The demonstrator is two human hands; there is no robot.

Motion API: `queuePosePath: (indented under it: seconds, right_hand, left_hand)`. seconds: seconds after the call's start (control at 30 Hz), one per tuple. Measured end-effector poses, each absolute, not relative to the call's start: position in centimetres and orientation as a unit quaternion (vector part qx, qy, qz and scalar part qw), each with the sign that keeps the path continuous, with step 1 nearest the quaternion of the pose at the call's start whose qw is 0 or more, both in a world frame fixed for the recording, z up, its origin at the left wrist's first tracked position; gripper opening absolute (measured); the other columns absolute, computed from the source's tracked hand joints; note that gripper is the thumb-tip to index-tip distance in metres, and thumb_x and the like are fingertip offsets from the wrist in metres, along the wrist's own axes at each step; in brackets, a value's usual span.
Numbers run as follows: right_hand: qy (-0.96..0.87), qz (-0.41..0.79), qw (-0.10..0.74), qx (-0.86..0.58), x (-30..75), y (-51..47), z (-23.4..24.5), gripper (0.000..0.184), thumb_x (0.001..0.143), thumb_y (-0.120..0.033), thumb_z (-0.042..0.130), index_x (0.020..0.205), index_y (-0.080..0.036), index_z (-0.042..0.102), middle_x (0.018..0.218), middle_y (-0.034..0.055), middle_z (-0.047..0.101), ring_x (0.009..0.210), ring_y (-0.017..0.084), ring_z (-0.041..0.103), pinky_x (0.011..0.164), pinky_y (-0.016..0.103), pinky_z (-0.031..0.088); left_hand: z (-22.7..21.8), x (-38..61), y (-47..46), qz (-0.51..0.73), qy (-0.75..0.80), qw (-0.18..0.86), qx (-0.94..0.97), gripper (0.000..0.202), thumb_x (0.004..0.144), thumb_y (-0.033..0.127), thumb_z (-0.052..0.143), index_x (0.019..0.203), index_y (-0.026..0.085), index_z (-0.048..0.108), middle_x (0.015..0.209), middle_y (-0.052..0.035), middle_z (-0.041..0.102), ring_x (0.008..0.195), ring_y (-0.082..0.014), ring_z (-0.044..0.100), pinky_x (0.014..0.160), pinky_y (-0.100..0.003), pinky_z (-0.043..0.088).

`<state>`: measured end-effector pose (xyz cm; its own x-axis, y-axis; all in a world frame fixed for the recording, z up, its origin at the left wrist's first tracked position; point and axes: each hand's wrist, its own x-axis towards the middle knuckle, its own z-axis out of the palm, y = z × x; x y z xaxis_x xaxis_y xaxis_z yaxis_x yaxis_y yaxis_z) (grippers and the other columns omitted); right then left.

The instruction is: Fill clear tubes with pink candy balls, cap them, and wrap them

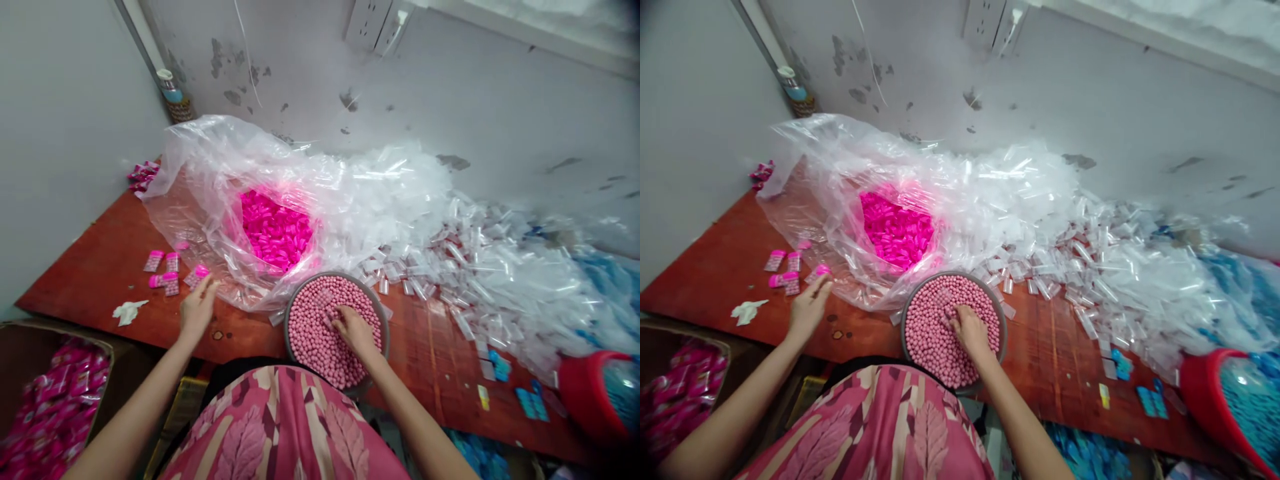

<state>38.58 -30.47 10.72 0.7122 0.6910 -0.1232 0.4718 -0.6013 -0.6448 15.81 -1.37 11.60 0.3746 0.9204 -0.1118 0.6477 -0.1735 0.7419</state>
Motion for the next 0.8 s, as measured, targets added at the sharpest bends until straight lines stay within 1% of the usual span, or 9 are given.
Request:
queuePosePath:
  seconds: [0.1, 0.17, 0.27, 0.37, 0.47, 0.53, 0.63, 0.7, 0.8]
  right_hand:
    - [-0.327, 0.192, 0.324, -0.867, 38.6, -30.7, 10.0, 0.024, 0.073, -0.024, 0.055, 0.096, -0.02, 0.06, 0.097, 0.0073, 0.063, 0.087, 0.02, 0.058, 0.076, 0.034, 0.043]
    - [-0.319, 0.202, 0.352, -0.857, 38.9, -31.0, 9.8, 0.024, 0.074, -0.026, 0.054, 0.095, -0.019, 0.06, 0.093, 0.0069, 0.064, 0.084, 0.021, 0.058, 0.076, 0.035, 0.043]
    - [-0.308, 0.227, 0.402, -0.832, 38.8, -31.4, 10.5, 0.028, 0.076, -0.032, 0.051, 0.097, -0.015, 0.058, 0.087, 0.0062, 0.064, 0.078, 0.02, 0.059, 0.071, 0.035, 0.046]
    - [-0.31, 0.259, 0.444, -0.8, 38.0, -31.5, 12.3, 0.032, 0.077, -0.037, 0.051, 0.101, -0.015, 0.056, 0.086, 0.0045, 0.063, 0.075, 0.017, 0.059, 0.066, 0.032, 0.049]
    - [-0.294, 0.297, 0.514, -0.749, 37.1, -31.4, 14.7, 0.038, 0.076, -0.035, 0.054, 0.11, -0.018, 0.05, 0.082, 0.0017, 0.059, 0.071, 0.015, 0.058, 0.064, 0.029, 0.05]
    - [-0.294, 0.312, 0.543, -0.722, 36.8, -31.3, 16.3, 0.043, 0.076, -0.032, 0.057, 0.116, -0.021, 0.046, 0.079, -0.0005, 0.056, 0.067, 0.013, 0.056, 0.062, 0.028, 0.05]
    - [-0.348, 0.311, 0.507, -0.724, 37.0, -31.3, 17.9, 0.041, 0.076, -0.031, 0.057, 0.116, -0.024, 0.048, 0.073, -0.0019, 0.053, 0.061, 0.011, 0.052, 0.061, 0.026, 0.05]
    - [-0.381, 0.308, 0.484, -0.725, 37.2, -31.3, 18.4, 0.038, 0.077, -0.031, 0.056, 0.113, -0.024, 0.05, 0.074, -0.0013, 0.054, 0.062, 0.011, 0.053, 0.06, 0.025, 0.05]
    - [-0.396, 0.279, 0.472, -0.737, 37.4, -31.1, 18.2, 0.034, 0.076, -0.031, 0.057, 0.109, -0.022, 0.052, 0.076, 0.0001, 0.057, 0.063, 0.012, 0.055, 0.058, 0.024, 0.049]
  left_hand:
    - [13.2, 19.1, -5.8, 0.146, 0.422, 0.483, 0.753, 0.047, 0.08, 0.043, 0.045, 0.118, 0.016, 0.052, 0.112, -0.0089, 0.06, 0.102, -0.0219, 0.056, 0.089, -0.034, 0.041]
    - [14.1, 21.4, -8.7, 0.118, 0.342, 0.539, 0.761, 0.043, 0.08, 0.04, 0.045, 0.114, 0.015, 0.055, 0.11, -0.0091, 0.062, 0.1, -0.0205, 0.057, 0.089, -0.034, 0.041]
    - [15.3, 24.4, -12.4, 0.102, 0.233, 0.583, 0.772, 0.037, 0.079, 0.033, 0.048, 0.11, 0.015, 0.057, 0.107, -0.0084, 0.063, 0.097, -0.0192, 0.058, 0.088, -0.033, 0.041]
    - [16.1, 26.6, -14.9, 0.076, 0.155, 0.611, 0.772, 0.042, 0.076, 0.03, 0.054, 0.116, 0.017, 0.054, 0.108, -0.0073, 0.063, 0.092, -0.0186, 0.059, 0.083, -0.032, 0.044]
    - [16.5, 27.8, -16.0, 0.046, 0.098, 0.642, 0.759, 0.033, 0.078, 0.027, 0.051, 0.108, 0.018, 0.059, 0.1, -0.0046, 0.066, 0.087, -0.0175, 0.06, 0.079, -0.029, 0.044]
    - [16.6, 28.1, -15.9, 0.026, 0.087, 0.66, 0.746, 0.029, 0.078, 0.027, 0.05, 0.101, 0.016, 0.064, 0.092, -0.0042, 0.068, 0.082, -0.0173, 0.061, 0.076, -0.028, 0.045]
    - [16.3, 28.1, -15.1, -0.013, 0.09, 0.688, 0.72, 0.032, 0.075, 0.029, 0.054, 0.101, 0.014, 0.064, 0.087, -0.0052, 0.069, 0.074, -0.0175, 0.061, 0.069, -0.027, 0.046]
    - [16.0, 28.0, -14.5, -0.034, 0.078, 0.706, 0.703, 0.033, 0.074, 0.03, 0.055, 0.102, 0.015, 0.064, 0.087, -0.005, 0.069, 0.074, -0.0174, 0.062, 0.067, -0.026, 0.046]
    - [15.7, 28.0, -14.0, -0.037, 0.077, 0.717, 0.691, 0.033, 0.074, 0.03, 0.056, 0.102, 0.016, 0.064, 0.088, -0.0049, 0.069, 0.075, -0.0173, 0.061, 0.066, -0.025, 0.046]
